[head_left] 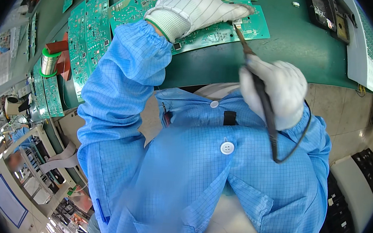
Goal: Soldering electronic components onto a printed circuit board at a manual assembly station.
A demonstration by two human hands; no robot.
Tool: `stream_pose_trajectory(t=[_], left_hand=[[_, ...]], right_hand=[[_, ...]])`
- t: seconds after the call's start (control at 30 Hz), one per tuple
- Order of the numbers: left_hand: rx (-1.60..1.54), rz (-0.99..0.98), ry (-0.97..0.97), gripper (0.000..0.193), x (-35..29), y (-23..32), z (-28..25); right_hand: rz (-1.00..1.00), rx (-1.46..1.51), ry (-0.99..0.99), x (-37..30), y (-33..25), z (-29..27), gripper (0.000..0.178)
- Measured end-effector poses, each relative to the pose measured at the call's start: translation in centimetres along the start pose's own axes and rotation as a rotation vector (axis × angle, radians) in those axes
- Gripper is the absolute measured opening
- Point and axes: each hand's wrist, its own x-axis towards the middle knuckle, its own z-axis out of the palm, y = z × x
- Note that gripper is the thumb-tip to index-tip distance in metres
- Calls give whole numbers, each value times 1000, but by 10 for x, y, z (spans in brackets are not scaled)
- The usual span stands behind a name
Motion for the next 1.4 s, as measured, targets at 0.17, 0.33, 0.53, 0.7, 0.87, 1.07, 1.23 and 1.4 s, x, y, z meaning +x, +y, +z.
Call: stream_pose_trajectory(t=[0.17,0.33,0.53,0.7,0.87,1.07,1.23,1.4], left_hand=[[7,322,264,68,-32,-10,10],[344,630,627,10,-42,-31,33],[104,203,694,13,-90,-15,59],[101,63,654,13,-95,-6,65],[92,108,658,13,-92,-8,67],[42,78,574,11,-92,-8,65],[122,110,595,13,-85,-14,76],[136,118,579,9,-84,-10,73]], right_hand=[[261,20,-15,-13,11,-23,27],[352,65,72,-50,41,-13,26],[506,226,140,-49,40,-9,27],[470,195,117,-46,40,-13,27],[421,186,113,-45,41,-12,26],[374,171,118,-44,41,-10,26],[485,258,112,-47,39,-11,24],[778,698,-120,-39,57,-39,17]])
